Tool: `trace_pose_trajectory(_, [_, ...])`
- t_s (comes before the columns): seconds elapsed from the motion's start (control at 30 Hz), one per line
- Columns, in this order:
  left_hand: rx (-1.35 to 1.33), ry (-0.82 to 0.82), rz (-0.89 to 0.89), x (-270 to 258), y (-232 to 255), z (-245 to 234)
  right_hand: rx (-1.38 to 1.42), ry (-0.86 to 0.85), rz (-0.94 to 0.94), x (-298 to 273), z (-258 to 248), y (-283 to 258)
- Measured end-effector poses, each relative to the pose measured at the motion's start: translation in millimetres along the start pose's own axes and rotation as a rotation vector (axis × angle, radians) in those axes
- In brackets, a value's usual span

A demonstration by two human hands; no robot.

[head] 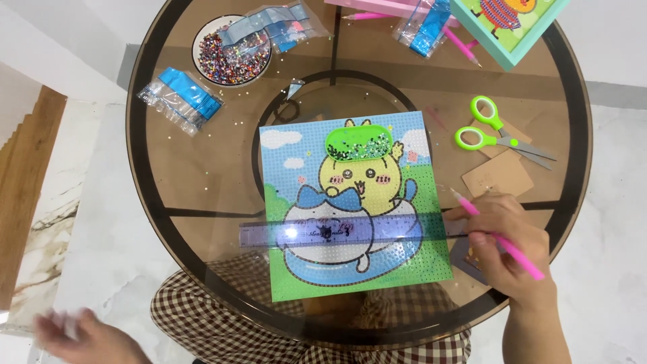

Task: The person is performing diamond painting, using a ruler to ensure rows are straight and a stylus tool to press the resin diamonds into the adhesive canvas.

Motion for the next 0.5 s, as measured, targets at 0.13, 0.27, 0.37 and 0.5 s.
trace_pose_trajectory(0.13, [-0.306, -0.319, 0.466, -18, 119, 30, -0.233, 0.051, -0.040, -1, -8, -7])
trace_pose_trajectory(0.27, [0.191, -0.904, 1.031, -79, 228, 76, -0.282, -0.091, -0.051, -13, -13, -8])
trace_pose_trajectory(0.37, [0.198, -0.952, 1.161, -90, 243, 82, -0.238, -0.235, -0.048, -17, -11, -6])
trace_pose_trajectory(0.5, [0.153, -0.920, 1.149, -90, 247, 81, -0.156, -0.290, -0.131, -11, -10, -7])
Point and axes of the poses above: each hand's wrist, its own x-axis towards the middle knuckle, its own z-axis out of the palm, y = z × x, the point moved 5 cm from there along x, towards the middle knuckle, and after that the axes turned 15 degrees about -z, right-handed, at the moved point
